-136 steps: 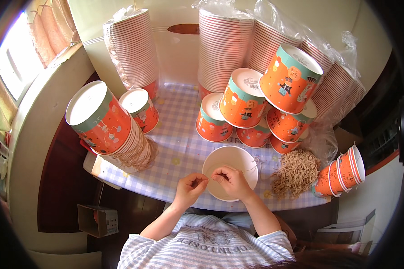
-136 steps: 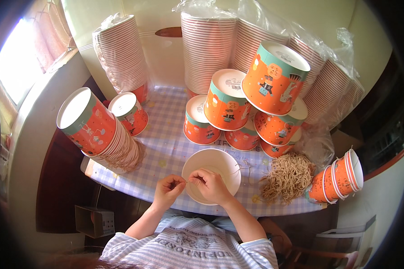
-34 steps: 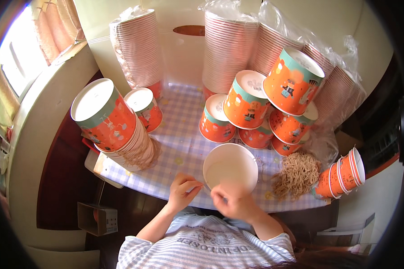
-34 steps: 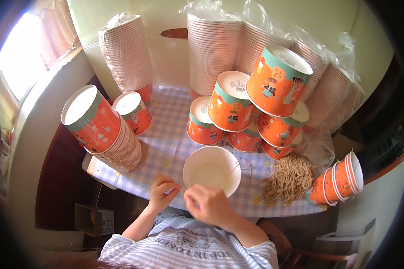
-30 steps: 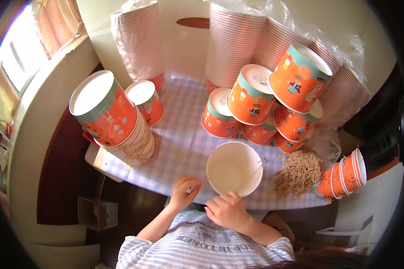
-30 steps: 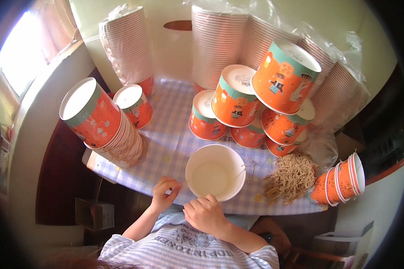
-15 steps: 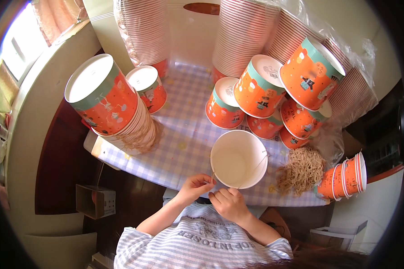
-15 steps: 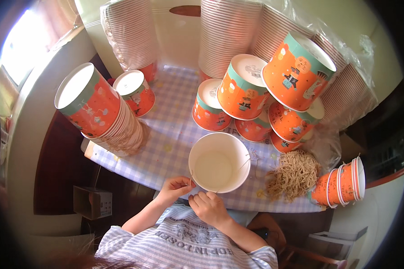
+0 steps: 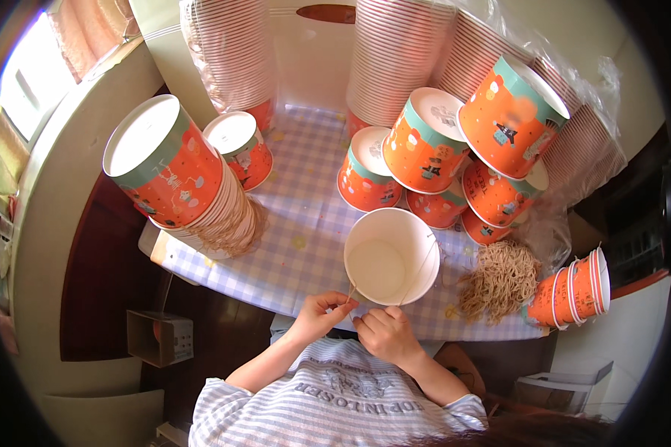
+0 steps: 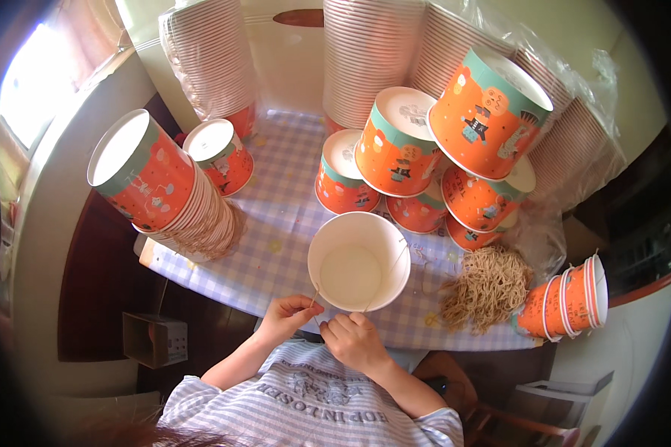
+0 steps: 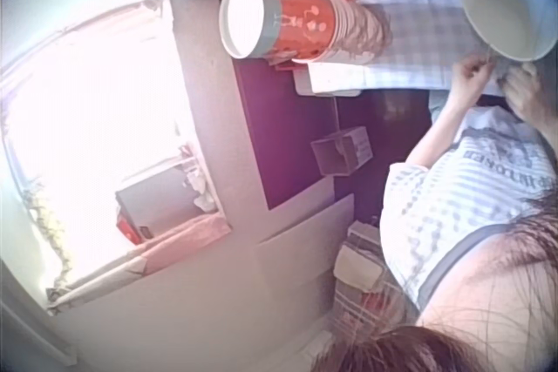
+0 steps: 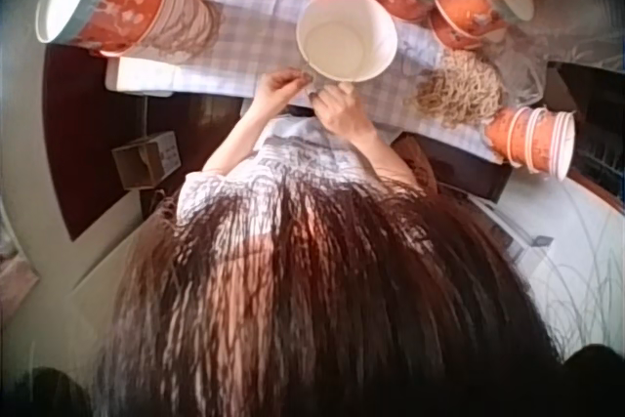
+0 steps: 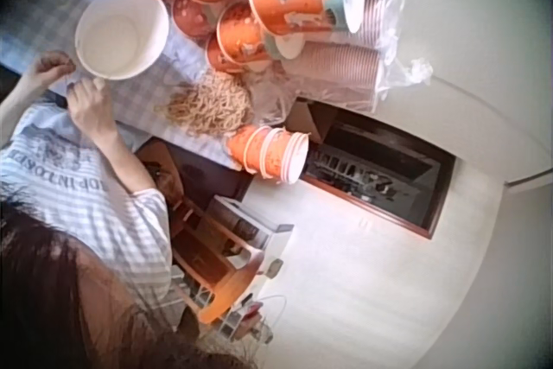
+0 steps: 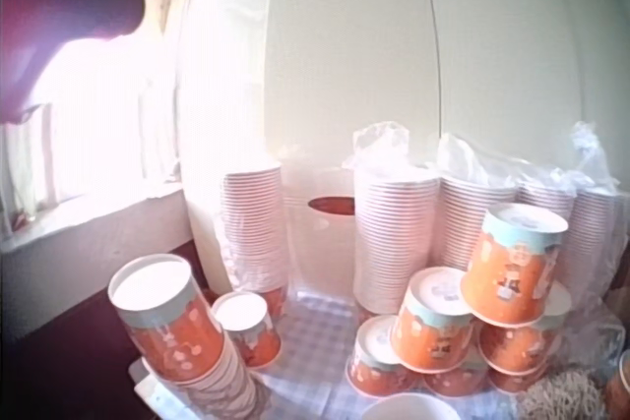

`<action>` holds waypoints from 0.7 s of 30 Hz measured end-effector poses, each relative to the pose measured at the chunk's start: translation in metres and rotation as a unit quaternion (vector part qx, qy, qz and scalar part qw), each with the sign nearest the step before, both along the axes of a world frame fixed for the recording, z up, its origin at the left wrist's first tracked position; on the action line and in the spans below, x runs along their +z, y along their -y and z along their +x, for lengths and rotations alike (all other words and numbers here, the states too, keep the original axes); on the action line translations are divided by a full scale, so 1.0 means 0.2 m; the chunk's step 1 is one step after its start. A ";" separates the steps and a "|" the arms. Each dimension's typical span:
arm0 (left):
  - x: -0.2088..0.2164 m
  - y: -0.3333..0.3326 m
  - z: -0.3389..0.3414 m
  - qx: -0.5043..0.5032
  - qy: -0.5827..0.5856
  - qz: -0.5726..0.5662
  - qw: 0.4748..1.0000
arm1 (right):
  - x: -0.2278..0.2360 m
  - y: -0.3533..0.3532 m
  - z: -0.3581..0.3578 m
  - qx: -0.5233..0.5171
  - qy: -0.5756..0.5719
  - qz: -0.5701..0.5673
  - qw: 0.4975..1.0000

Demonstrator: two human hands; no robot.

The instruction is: Attaching elastic strings to small themed paper buckets.

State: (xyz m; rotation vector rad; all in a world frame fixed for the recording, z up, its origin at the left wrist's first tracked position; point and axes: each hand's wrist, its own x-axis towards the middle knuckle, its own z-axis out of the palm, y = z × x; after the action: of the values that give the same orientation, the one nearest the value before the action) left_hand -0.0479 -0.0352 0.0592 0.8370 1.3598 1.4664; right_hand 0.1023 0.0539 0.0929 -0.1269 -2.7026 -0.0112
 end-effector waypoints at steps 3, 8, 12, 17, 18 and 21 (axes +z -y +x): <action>0.02 0.01 0.00 -0.029 0.066 -0.012 0.997 | 0.02 0.00 0.00 -0.010 0.008 -0.019 1.000; 0.05 0.01 0.02 -0.018 -0.072 0.023 0.997 | 0.04 0.03 -0.01 -0.086 -0.159 -0.215 0.960; 0.09 0.01 0.04 0.028 -0.228 0.044 0.972 | 0.04 0.02 -0.06 -0.107 -0.191 -0.203 0.955; 0.12 0.00 0.05 0.063 -0.330 0.087 0.938 | 0.05 0.03 -0.11 -0.117 -0.193 -0.176 0.958; 0.13 0.00 0.04 0.066 -0.347 0.092 0.931 | 0.05 0.03 -0.12 -0.122 -0.195 -0.166 0.959; 0.13 0.00 0.04 0.071 -0.372 0.097 0.920 | 0.04 0.02 -0.13 -0.120 -0.188 -0.144 0.964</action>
State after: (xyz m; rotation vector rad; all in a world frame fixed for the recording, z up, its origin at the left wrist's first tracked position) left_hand -0.0397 -0.0356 0.0849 1.5585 1.8710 1.4664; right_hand 0.0771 0.0497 0.1014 -0.4910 -2.2799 0.3026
